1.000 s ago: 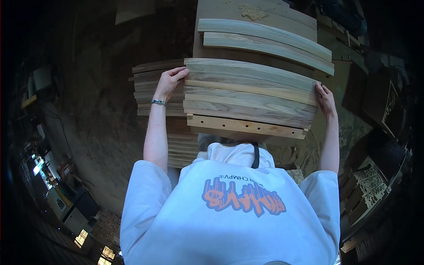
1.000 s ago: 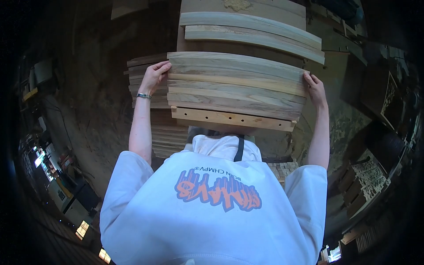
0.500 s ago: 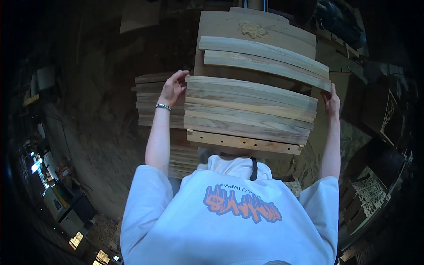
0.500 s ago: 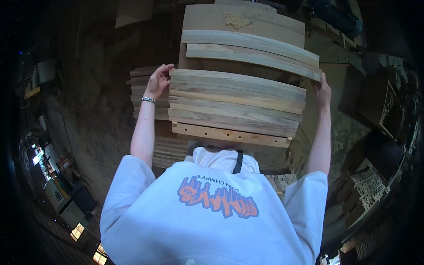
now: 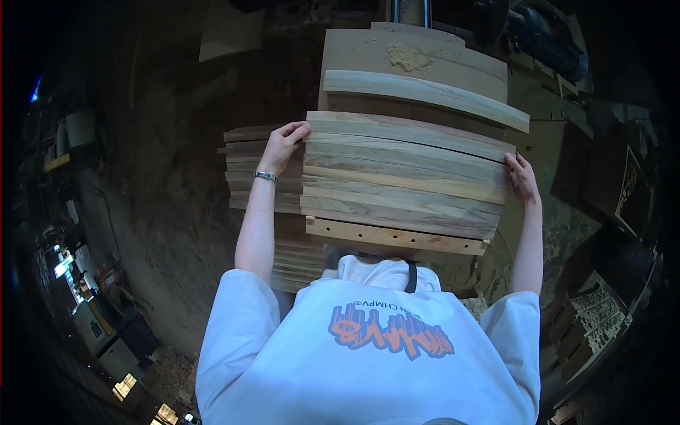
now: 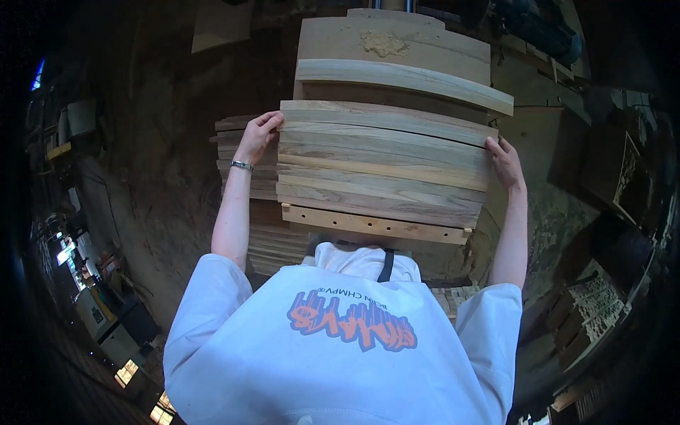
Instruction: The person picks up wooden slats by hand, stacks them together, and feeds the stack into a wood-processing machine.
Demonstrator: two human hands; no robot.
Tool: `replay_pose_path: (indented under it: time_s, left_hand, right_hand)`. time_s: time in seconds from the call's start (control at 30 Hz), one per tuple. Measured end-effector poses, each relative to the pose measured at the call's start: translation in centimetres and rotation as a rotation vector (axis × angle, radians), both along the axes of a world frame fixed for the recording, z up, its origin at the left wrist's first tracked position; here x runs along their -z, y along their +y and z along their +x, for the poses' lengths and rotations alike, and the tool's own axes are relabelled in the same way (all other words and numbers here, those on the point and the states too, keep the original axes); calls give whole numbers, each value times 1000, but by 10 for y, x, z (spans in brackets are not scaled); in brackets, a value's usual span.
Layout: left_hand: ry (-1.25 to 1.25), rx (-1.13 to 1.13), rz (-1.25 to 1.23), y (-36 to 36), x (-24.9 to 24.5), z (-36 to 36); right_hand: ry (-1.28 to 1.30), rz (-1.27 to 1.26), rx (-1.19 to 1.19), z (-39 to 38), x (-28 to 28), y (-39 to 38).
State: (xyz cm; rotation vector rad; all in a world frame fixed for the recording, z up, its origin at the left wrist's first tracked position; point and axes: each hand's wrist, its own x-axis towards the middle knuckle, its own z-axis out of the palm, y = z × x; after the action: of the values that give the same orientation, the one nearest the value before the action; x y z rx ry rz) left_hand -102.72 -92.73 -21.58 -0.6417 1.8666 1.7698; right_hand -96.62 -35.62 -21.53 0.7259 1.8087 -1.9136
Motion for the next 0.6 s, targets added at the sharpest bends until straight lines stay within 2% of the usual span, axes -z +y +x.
replay_pose_path:
  time_s: [0.07,0.13,0.27,0.37,0.43,0.6]
  left_hand:
    - [8,-8,185,-2,-1,-1]
    - [-4,29,187,-3,-6,-5]
    - [-39,76,218,-5,-5,-9]
    - [-58,96,249,-8,-2,-17]
    - [-38,86,207,-9,-2,-22]
    - [-59,82,178,-4,-1,-28]
  right_hand:
    - [2,-2,-23,-1,-2,0]
    - [-89,133,-79,-3,-9,-3]
    - [-33,71,-52,0,-9,-4]
    - [-105,104,-34,-3,-6,-4]
    - [-71,109,-127,-2,-7,-2]
    - [-71,62,-144,1,-12,4]
